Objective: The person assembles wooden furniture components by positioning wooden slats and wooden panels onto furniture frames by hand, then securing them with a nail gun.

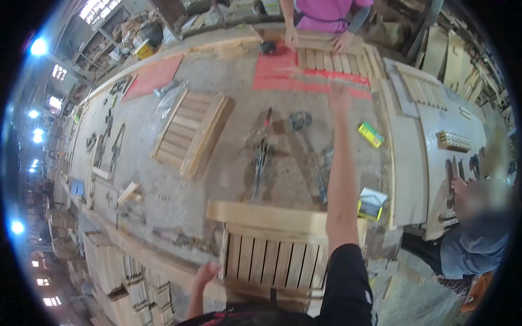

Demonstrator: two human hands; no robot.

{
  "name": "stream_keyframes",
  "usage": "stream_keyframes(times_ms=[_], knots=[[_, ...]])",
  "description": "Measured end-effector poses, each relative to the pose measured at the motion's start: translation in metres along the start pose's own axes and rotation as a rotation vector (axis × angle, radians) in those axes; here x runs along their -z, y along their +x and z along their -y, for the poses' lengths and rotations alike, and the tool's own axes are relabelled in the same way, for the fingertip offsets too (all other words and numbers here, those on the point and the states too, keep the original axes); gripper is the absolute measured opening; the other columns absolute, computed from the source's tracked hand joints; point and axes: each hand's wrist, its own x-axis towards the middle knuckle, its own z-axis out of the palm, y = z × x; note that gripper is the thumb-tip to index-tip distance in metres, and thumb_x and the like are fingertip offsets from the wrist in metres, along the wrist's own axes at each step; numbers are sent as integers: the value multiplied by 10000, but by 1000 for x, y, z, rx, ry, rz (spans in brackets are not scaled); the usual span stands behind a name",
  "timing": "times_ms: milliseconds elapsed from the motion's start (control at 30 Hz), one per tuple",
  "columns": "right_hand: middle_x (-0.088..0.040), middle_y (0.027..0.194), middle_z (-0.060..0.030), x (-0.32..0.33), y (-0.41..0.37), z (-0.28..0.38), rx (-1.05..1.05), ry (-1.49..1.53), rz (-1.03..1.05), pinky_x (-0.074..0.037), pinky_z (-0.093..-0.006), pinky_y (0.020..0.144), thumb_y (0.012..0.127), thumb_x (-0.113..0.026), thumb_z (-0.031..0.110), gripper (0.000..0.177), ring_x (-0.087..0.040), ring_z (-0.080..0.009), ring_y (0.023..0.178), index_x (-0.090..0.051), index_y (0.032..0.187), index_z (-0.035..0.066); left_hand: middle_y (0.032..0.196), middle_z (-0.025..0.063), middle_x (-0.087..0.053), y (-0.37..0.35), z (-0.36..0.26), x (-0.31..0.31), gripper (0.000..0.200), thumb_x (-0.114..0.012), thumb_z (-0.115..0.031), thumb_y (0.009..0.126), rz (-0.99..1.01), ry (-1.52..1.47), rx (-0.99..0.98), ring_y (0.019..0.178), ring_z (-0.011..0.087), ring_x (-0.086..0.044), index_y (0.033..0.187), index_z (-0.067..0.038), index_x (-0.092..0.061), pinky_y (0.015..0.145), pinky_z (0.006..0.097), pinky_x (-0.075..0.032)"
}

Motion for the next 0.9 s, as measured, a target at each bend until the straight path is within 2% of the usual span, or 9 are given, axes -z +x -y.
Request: stream_keyframes(times_ms=[33,67,100,167,300,433,533,767,900], knots=[[-644,793,-110,16,-33,39,134,-131,25,-507,-382,636,901,-566,419,370,-633,-260,682,-597,1055,84,1141,268,-618,-15,-59,31,790,-652,-622,770,111,-98,39,1130,405,-565,1215,25,-566,946,458,-460],[-666,841,-126,33,-68,79,266,-262,51,-516,-387,680,901,-569,413,376,-660,-282,754,-597,1085,87,1188,285,-584,-16,-58,8,849,-660,-621,761,-123,-117,-102,1141,436,-540,1312,2,-488,932,474,-465],[-672,888,-132,47,-116,100,298,-158,118,-516,-389,720,902,-566,416,378,-661,-288,816,-599,1095,92,1203,292,-563,-11,-67,0,869,-708,-549,741,-95,-6,-30,1148,453,-521,1369,-21,-423,926,480,-466],[-673,990,-160,73,-243,96,304,-161,287,-505,-423,794,913,-552,404,388,-651,-319,933,-605,1100,69,978,230,-628,-30,-111,15,406,-665,-238,799,-265,-88,-69,970,450,-587,1113,-31,-513,786,513,-487],[-358,1470,-207,83,-463,-23,221,-682,506,-325,-577,1035,924,-510,455,619,-359,-401,1342,-408,1400,73,930,192,-620,-46,-129,36,275,-627,-172,811,-388,-96,-5,905,425,-592,1022,-36,-515,736,503,-479],[-315,1499,-204,90,-483,-62,397,-686,450,-296,-537,1080,922,-506,468,689,-325,-359,1377,-322,1455,71,1104,164,-574,-53,-129,34,367,-636,-177,804,-702,161,-19,1031,383,-555,1140,-68,-535,806,474,-472],[-392,1445,-204,87,-450,-60,272,-677,505,-341,-459,1068,922,-519,444,666,-408,-339,1321,-352,1432,48,1199,167,-513,-56,-141,34,526,-650,-192,793,-822,128,-336,1101,373,-514,1271,-60,-476,874,476,-456],[-687,1042,-175,160,-486,35,-225,-195,534,-471,-333,916,919,-565,341,400,-640,-256,1040,-631,1166,33,1049,211,-583,-26,-177,16,697,-702,-367,799,-287,-127,27,1021,402,-592,1278,54,-420,803,490,-507],[-693,902,-119,198,-561,110,-130,-44,582,-504,-319,799,969,-500,421,397,-662,-221,850,-658,1081,74,831,140,-658,-106,-208,155,492,-691,-432,831,167,-407,-311,815,216,-654,983,31,-625,653,375,-518]])
